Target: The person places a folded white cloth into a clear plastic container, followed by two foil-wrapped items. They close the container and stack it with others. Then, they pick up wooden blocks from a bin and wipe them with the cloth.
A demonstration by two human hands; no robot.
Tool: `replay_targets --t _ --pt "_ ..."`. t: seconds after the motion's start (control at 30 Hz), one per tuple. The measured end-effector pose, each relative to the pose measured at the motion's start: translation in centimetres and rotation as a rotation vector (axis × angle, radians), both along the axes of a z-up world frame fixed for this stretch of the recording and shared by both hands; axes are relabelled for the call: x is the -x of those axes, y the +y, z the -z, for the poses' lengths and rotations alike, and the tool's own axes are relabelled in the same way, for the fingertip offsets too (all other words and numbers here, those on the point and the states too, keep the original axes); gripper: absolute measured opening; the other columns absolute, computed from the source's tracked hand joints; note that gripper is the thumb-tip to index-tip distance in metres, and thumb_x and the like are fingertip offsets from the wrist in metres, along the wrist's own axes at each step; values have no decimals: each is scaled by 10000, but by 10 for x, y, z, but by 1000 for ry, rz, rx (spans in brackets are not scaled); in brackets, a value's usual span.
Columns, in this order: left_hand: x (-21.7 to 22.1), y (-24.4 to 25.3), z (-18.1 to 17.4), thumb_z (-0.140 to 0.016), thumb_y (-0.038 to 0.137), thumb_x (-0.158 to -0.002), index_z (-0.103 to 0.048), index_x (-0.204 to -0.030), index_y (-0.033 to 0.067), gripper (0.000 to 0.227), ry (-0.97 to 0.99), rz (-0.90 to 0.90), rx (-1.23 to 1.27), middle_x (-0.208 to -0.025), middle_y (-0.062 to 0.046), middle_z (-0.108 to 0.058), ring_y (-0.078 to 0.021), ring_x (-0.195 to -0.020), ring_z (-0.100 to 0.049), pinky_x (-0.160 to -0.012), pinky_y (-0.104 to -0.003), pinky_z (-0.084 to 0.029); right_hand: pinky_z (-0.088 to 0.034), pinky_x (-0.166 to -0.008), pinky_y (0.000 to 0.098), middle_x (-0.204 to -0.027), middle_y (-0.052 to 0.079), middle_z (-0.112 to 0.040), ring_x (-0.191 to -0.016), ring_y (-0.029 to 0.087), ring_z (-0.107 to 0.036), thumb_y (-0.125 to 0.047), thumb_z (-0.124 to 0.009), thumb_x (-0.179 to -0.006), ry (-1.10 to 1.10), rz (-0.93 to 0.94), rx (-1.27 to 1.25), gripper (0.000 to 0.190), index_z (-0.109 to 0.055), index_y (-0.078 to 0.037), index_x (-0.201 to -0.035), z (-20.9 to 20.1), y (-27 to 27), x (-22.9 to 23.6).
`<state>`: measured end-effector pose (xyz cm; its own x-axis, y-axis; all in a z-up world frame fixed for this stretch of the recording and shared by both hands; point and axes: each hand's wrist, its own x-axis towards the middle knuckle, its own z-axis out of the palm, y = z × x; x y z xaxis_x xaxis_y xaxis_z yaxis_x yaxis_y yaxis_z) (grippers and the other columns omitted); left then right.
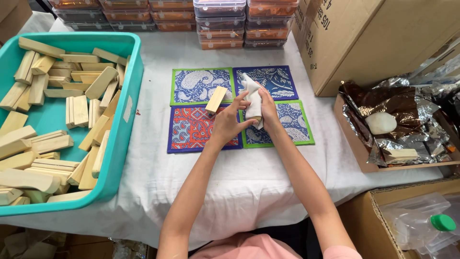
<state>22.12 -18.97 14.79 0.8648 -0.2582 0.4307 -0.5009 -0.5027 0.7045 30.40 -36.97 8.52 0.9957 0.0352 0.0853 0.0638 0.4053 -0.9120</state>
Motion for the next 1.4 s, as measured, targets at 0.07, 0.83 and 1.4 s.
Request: replay_targets --t 0.07,0.83,1.4 --pt "1 -1 -2 -928 340 -746 -378 -1546 186 983 -126 50 32 -1256 -44 -745 -210 -1119 -737 -857 -367 -615 -615 -770 312 -1173 100 -687 -936 162 -719 -314 -472 -1075 114 61 -102 466 -498 -66 -1468 0 1 -4" --pt "-26 5 19 -686 336 -1003 -459 -1518 64 625 -164 -172 327 -1438 -183 -566 -297 -1289 -601 -1071 -400 -513 -516 -541 229 -772 27 -726 -612 82 -661 -288 -638 -1052 -213 -16 319 312 -720 13 -1063 -28 13 20" --pt "-8 -5 8 -872 208 -782 -671 -1245 60 526 6 94 315 -1236 -75 -692 -186 -1012 -741 -808 -304 -641 -673 -747 365 -1027 136 -755 -863 211 -774 -468 -564 -960 211 40 -212 564 -565 -31 -1316 -13 -6 2"
